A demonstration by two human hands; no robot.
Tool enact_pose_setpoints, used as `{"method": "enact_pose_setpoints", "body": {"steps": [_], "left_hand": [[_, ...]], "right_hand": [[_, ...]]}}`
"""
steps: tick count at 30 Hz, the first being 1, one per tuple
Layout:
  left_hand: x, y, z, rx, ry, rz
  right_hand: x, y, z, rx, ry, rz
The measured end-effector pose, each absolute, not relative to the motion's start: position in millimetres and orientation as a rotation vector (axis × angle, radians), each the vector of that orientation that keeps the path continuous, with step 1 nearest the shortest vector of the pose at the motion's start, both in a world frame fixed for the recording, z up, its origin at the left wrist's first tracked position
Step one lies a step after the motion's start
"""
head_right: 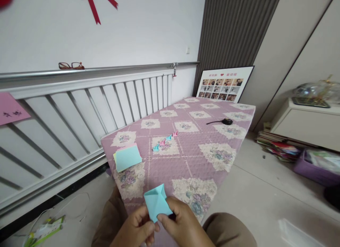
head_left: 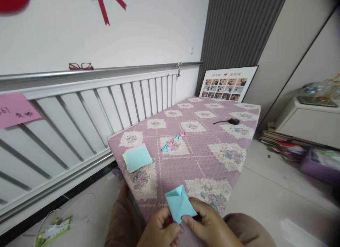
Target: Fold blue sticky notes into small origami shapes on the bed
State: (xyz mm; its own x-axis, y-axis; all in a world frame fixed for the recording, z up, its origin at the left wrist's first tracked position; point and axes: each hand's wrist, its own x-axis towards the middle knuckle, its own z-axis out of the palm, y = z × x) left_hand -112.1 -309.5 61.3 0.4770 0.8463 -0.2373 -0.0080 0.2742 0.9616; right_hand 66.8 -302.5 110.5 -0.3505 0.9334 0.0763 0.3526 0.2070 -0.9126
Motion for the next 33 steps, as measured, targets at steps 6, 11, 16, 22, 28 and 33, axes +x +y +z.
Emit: {"method": "enact_pose_setpoints", "body": {"steps": [6,11,16,22,28,33], "left_hand": [[-107,-312,59,1.103,1.027,0.698],[-106,-316,60,1.075,1.085,0.723],[-105,-319,57,1.119,1.1,0.785],[-103,-323,52,1.107,1.125,0.838],[-103,-326,50,0.96,1.078,0.83],[-102,-327,53,1.076,1.188,0.845]], "right_hand": [[68,-307,96,-1.137,-1.987,0.939],[69,-311,93,-1.142,-1.947,0.926],[65,-313,93,-1.17,-1.842,1.007],[58,-318,89,-1.263,-1.707,0.997],[54,-319,85,-1.301,-1.673,1.03],[54,-316,89,-1.263,-1.515,1.138]]}}
